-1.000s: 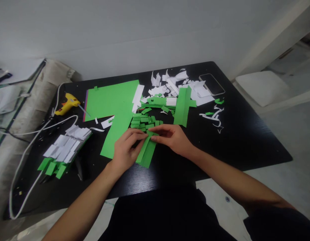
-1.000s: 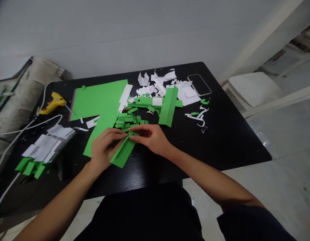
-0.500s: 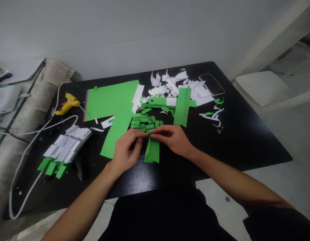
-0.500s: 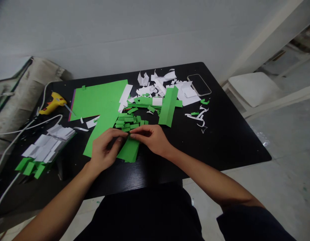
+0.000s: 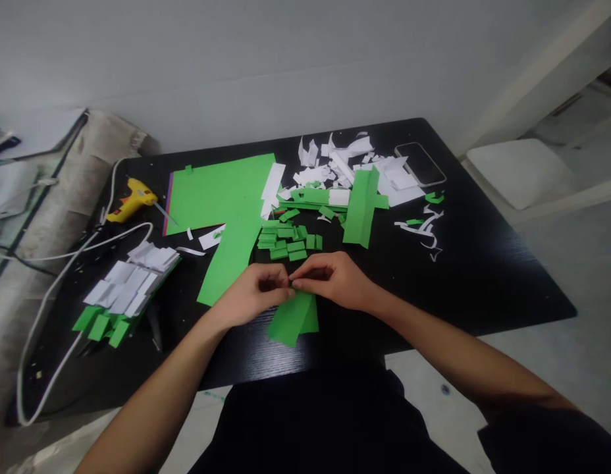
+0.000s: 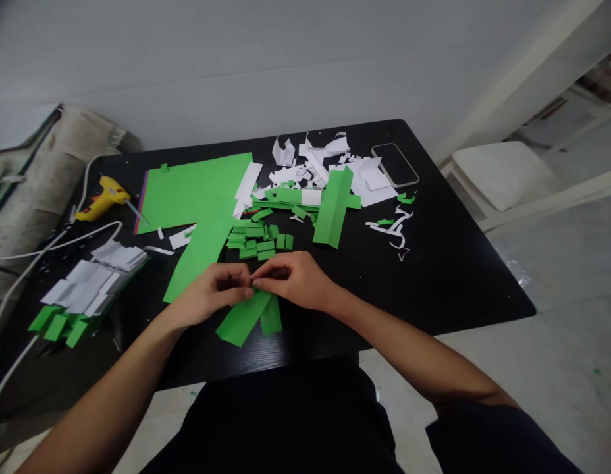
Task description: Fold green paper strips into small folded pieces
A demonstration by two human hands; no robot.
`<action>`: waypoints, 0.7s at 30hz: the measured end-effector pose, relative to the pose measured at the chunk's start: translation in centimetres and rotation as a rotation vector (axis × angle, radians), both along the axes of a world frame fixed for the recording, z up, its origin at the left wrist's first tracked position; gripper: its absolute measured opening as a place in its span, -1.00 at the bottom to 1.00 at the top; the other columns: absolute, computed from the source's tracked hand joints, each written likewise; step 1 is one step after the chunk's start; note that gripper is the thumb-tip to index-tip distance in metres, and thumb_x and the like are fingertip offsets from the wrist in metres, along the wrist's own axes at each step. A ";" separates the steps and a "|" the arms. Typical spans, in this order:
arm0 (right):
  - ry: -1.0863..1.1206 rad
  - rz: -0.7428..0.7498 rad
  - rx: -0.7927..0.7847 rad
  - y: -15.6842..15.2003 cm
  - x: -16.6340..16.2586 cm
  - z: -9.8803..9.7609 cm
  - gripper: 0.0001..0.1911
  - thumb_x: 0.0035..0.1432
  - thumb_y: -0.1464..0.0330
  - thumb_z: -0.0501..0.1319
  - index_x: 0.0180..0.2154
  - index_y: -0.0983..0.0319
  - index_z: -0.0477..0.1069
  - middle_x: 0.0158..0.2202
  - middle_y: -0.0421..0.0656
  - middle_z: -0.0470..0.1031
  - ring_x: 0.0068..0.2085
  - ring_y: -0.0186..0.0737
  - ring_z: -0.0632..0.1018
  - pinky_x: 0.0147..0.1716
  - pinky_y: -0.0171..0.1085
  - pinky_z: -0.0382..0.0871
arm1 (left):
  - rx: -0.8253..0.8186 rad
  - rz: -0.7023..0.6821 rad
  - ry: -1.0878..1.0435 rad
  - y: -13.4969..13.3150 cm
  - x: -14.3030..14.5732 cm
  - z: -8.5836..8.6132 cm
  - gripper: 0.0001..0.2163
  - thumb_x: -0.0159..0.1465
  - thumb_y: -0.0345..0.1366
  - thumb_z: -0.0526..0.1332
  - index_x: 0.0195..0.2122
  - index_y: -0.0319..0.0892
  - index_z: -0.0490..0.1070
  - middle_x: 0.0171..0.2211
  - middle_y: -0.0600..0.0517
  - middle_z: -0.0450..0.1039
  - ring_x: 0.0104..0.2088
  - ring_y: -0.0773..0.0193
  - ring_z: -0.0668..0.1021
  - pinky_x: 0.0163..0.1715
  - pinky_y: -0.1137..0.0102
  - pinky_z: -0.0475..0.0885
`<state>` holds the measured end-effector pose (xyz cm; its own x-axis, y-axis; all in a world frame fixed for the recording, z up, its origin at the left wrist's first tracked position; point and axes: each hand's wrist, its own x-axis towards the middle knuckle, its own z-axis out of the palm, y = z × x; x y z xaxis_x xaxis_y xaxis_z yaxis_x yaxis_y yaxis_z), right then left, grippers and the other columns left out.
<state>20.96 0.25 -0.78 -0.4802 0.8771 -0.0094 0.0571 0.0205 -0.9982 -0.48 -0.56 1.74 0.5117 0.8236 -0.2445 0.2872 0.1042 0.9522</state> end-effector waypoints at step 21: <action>0.030 -0.118 -0.012 0.3 -0.1 -0.9 -0.72 0.07 0.50 0.32 -0.14 0.27 0.65 -0.13 -0.07 0.70 -0.08 -0.12 0.70 -0.02 -0.15 0.59 | -0.026 0.211 -0.069 -0.5 0.7 -1.0 -0.78 0.16 -0.27 0.44 -0.27 -0.22 0.46 -0.47 0.08 0.47 -0.50 0.35 0.54 -0.53 0.48 0.51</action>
<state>20.85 0.56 -1.68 -0.3742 0.9273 -0.0076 0.0289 0.0034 -0.9996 0.19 -1.01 0.78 0.3449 0.9083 -0.2368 0.1904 0.1794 0.9652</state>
